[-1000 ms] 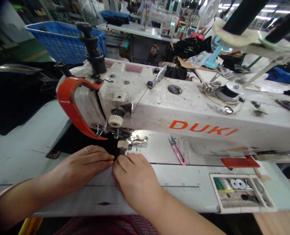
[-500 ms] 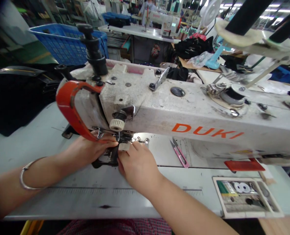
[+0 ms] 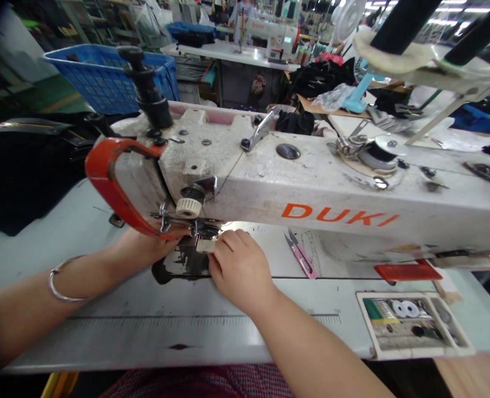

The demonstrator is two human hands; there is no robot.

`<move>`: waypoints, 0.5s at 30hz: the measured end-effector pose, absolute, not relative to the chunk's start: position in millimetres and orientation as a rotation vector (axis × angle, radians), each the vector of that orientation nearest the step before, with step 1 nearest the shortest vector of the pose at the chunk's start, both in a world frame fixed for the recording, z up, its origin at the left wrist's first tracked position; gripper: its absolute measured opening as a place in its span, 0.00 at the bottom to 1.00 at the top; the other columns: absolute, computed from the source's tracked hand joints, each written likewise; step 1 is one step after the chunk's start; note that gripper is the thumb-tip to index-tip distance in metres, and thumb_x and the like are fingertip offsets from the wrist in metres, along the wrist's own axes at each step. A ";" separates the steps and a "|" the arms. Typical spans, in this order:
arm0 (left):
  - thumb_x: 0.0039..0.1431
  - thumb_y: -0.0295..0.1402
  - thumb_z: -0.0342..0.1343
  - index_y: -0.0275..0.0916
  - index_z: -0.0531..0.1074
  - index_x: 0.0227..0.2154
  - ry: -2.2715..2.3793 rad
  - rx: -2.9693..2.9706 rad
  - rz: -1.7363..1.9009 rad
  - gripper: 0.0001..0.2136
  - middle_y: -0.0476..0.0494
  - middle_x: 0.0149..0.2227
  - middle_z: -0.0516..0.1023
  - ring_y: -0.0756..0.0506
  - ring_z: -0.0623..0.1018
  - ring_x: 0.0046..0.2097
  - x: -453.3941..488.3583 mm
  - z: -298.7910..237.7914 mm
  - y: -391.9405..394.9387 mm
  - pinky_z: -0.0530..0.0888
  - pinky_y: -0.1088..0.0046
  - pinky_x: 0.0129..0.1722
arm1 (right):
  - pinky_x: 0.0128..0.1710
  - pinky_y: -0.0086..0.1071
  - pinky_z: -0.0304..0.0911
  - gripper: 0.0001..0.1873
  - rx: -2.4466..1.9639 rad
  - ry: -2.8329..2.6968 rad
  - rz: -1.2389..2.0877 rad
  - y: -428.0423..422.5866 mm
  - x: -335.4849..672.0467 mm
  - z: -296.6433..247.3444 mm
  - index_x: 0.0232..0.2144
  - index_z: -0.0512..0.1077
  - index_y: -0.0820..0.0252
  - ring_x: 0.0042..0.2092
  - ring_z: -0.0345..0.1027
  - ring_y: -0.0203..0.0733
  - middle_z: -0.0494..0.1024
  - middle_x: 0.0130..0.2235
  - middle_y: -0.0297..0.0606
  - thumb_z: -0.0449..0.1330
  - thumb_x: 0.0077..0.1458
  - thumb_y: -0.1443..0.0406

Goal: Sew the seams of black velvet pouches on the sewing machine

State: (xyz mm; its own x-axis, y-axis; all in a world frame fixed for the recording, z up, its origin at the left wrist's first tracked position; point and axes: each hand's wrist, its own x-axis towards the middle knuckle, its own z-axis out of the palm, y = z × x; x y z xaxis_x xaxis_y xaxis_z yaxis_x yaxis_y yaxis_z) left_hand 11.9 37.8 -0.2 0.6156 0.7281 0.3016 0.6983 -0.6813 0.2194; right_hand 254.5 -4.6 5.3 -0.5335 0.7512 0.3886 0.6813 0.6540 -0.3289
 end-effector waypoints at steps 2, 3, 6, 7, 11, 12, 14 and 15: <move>0.68 0.29 0.47 0.41 0.78 0.45 1.223 2.767 0.529 0.14 0.46 0.45 0.82 0.41 0.79 0.49 9.1 2.7 39.1 0.75 0.60 0.53 | 0.43 0.41 0.61 0.09 -1.207 -2.333 0.158 -3.0 258.6 7.4 0.36 0.74 0.61 0.42 0.64 0.49 0.75 0.38 0.44 0.54 0.63 0.68; 0.68 0.30 0.47 0.41 0.78 0.46 1.228 2.780 0.504 0.14 0.45 0.45 0.82 0.40 0.79 0.50 7.6 5.5 38.8 0.74 0.58 0.54 | 0.43 0.42 0.61 0.07 -1.253 -2.334 0.145 -2.4 260.2 8.2 0.36 0.74 0.61 0.42 0.63 0.49 0.74 0.38 0.44 0.55 0.62 0.68; 0.68 0.32 0.47 0.40 0.77 0.49 1.246 2.801 0.383 0.15 0.41 0.49 0.79 0.38 0.76 0.53 5.0 17.6 31.8 0.72 0.54 0.57 | 0.43 0.42 0.59 0.04 -1.310 -2.392 0.146 -0.8 263.8 11.1 0.36 0.72 0.60 0.43 0.62 0.50 0.74 0.38 0.44 0.57 0.58 0.68; 0.69 0.32 0.46 0.39 0.76 0.51 1.249 2.795 0.323 0.16 0.40 0.51 0.78 0.38 0.76 0.53 5.0 22.0 27.1 0.72 0.55 0.56 | 0.43 0.42 0.59 0.04 -1.300 -2.409 0.164 -0.4 265.1 12.3 0.36 0.72 0.60 0.43 0.62 0.50 0.74 0.38 0.43 0.58 0.57 0.69; 0.70 0.32 0.46 0.36 0.72 0.58 1.227 2.745 0.132 0.18 0.38 0.49 0.78 0.41 0.78 0.47 9.1 32.2 0.3 0.76 0.61 0.49 | 0.43 0.40 0.60 0.03 -1.235 -2.446 0.259 0.7 270.7 15.0 0.33 0.71 0.59 0.42 0.62 0.48 0.74 0.37 0.41 0.59 0.56 0.71; 0.70 0.32 0.46 0.37 0.71 0.59 1.224 2.733 0.130 0.18 0.38 0.48 0.78 0.41 0.78 0.47 11.2 31.8 -7.2 0.77 0.61 0.48 | 0.43 0.40 0.60 0.02 -1.231 -2.445 0.267 1.1 271.1 14.4 0.33 0.71 0.59 0.42 0.63 0.48 0.74 0.36 0.40 0.59 0.57 0.70; 0.70 0.32 0.47 0.38 0.70 0.59 1.220 2.715 0.189 0.18 0.38 0.51 0.76 0.41 0.76 0.51 15.7 27.2 -21.3 0.76 0.59 0.52 | 0.43 0.40 0.61 0.03 -1.250 -2.407 0.238 2.2 270.0 11.5 0.34 0.71 0.59 0.42 0.63 0.48 0.73 0.37 0.41 0.59 0.60 0.70; 0.70 0.31 0.47 0.38 0.69 0.60 1.224 2.714 0.236 0.18 0.37 0.55 0.74 0.40 0.74 0.55 18.0 23.3 -27.6 0.74 0.58 0.55 | 0.43 0.40 0.62 0.03 -1.263 -2.379 0.210 2.9 268.5 9.7 0.36 0.72 0.60 0.42 0.63 0.48 0.74 0.38 0.42 0.58 0.61 0.70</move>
